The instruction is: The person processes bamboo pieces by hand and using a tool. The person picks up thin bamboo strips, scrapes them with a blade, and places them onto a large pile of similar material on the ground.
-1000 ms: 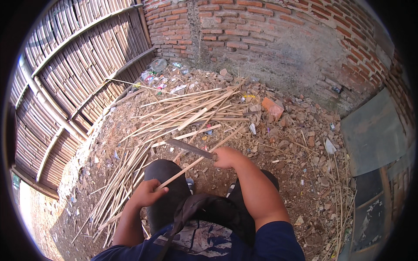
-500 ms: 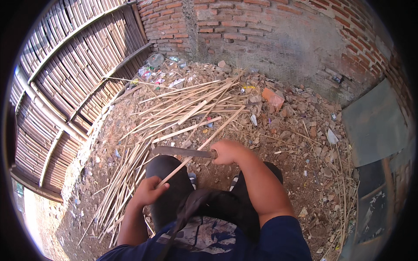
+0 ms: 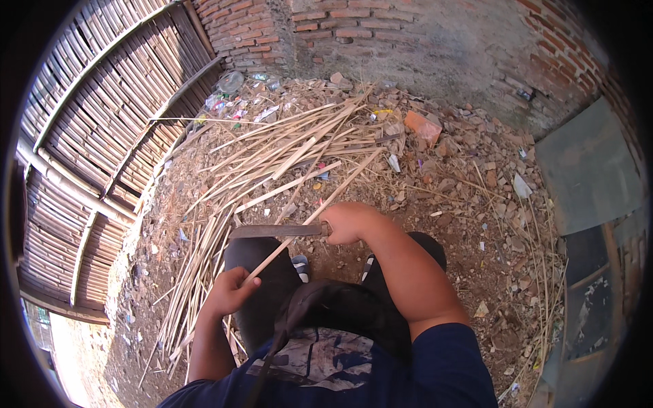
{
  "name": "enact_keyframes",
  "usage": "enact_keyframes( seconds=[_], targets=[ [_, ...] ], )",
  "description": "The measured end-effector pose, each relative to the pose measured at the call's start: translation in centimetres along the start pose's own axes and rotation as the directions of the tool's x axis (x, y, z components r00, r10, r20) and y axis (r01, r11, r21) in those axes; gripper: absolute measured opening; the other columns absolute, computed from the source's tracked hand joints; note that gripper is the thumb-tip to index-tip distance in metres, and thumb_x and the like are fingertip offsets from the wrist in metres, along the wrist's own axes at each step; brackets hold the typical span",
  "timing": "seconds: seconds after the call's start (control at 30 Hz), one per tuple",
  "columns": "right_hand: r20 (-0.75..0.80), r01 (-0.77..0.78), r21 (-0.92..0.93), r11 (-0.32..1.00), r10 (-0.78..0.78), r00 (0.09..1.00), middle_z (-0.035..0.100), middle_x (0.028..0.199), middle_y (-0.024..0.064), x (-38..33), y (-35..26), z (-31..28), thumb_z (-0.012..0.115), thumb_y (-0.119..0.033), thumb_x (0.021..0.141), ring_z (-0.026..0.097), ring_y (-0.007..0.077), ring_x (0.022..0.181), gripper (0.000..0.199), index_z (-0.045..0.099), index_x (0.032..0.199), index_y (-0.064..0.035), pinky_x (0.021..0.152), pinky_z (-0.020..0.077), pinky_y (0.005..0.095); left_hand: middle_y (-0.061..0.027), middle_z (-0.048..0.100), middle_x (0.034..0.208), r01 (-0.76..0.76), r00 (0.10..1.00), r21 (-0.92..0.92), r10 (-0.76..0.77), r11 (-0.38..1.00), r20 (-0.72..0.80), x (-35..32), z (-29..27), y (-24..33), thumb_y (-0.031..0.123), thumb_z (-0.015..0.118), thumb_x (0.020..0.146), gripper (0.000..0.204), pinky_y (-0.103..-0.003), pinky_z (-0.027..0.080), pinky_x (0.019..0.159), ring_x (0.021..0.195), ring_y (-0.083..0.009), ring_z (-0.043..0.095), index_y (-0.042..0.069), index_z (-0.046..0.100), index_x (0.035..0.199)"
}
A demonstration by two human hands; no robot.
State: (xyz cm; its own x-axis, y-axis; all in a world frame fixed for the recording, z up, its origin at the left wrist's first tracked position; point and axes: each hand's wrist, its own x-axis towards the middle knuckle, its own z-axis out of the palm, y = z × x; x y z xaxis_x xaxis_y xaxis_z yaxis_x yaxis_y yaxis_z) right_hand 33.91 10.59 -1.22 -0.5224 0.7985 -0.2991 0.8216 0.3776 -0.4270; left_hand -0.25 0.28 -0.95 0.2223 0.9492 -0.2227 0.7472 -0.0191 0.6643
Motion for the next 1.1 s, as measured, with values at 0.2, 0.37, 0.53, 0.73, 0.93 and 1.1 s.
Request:
enact_keyframes(
  seconds=[0.2,0.37,0.53,0.73,0.93,1.1],
  targets=[
    [-0.105,-0.161,0.563,0.811,0.263,0.959,0.067,0.082,0.0144,1.0,6.6,-0.8,0.079,-0.033,0.080,0.065,0.0195,0.060,0.051,0.066,0.109,0.0077,0.056,0.0514,0.0366,-0.0114,0.057,0.060,-0.064,0.993,0.087,0.072,0.994,-0.096,-0.8,0.6,0.2,0.039,0.075,0.091,0.041,-0.038,0.044,0.056,0.057,-0.0202,0.055,0.001,0.064,0.082],
    [-0.188,-0.124,0.371,0.920,0.205,0.961,0.070,0.087,0.0178,0.3,6.2,-0.2,0.078,-0.032,0.078,0.069,0.0295,0.075,0.050,0.068,0.113,0.0018,0.069,0.0543,0.0436,-0.0101,0.055,0.059,-0.073,0.994,0.018,0.074,0.997,-0.081,-0.4,0.7,-0.2,0.038,0.076,0.090,0.041,-0.037,0.043,0.055,0.056,-0.0187,0.052,0.001,0.063,0.081],
    [-0.031,0.003,-0.032,0.999,-0.004,1.000,0.071,0.095,0.0194,0.2,1.0,0.6,0.077,-0.033,0.075,0.070,0.0361,0.094,0.044,0.072,0.109,-0.0058,0.082,0.0547,0.0463,-0.0069,0.054,0.060,-0.028,0.999,-0.022,0.028,0.999,-0.029,-0.3,0.4,-0.2,0.037,0.077,0.090,0.040,-0.035,0.042,0.055,0.058,-0.0143,0.050,0.001,0.063,0.081],
    [-0.266,-0.208,0.197,0.958,0.256,0.929,0.072,0.096,0.0171,-0.2,5.5,-1.2,0.077,-0.035,0.078,0.070,0.0344,0.094,0.041,0.071,0.108,-0.0078,0.082,0.0544,0.0455,-0.0080,0.053,0.061,-0.056,0.997,-0.014,0.055,0.998,-0.061,-0.4,0.5,-0.8,0.036,0.076,0.091,0.039,-0.034,0.042,0.056,0.059,-0.0141,0.049,0.001,0.063,0.082],
    [-0.490,-0.242,0.623,0.743,0.613,0.620,0.071,0.089,0.0146,-1.6,10.3,-2.2,0.077,-0.036,0.081,0.069,0.0284,0.083,0.044,0.069,0.106,-0.0008,0.075,0.0526,0.0413,0.0005,0.052,0.063,-0.021,0.999,-0.158,0.017,0.987,-0.029,0.2,1.1,-2.2,0.034,0.074,0.095,0.036,-0.030,0.039,0.056,0.062,-0.0085,0.046,0.002,0.062,0.082],
    [-0.595,0.134,0.796,0.591,0.722,0.352,0.067,0.076,0.0079,-1.7,11.0,-2.8,0.077,-0.035,0.082,0.063,0.0234,0.070,0.037,0.067,0.096,-0.0026,0.069,0.0484,0.0399,0.0037,0.049,0.064,-0.067,0.997,-0.309,0.051,0.949,-0.058,0.0,0.5,-2.2,0.028,0.056,0.107,0.030,-0.026,0.036,0.055,0.060,-0.0055,0.043,0.003,0.061,0.091]
  ],
)
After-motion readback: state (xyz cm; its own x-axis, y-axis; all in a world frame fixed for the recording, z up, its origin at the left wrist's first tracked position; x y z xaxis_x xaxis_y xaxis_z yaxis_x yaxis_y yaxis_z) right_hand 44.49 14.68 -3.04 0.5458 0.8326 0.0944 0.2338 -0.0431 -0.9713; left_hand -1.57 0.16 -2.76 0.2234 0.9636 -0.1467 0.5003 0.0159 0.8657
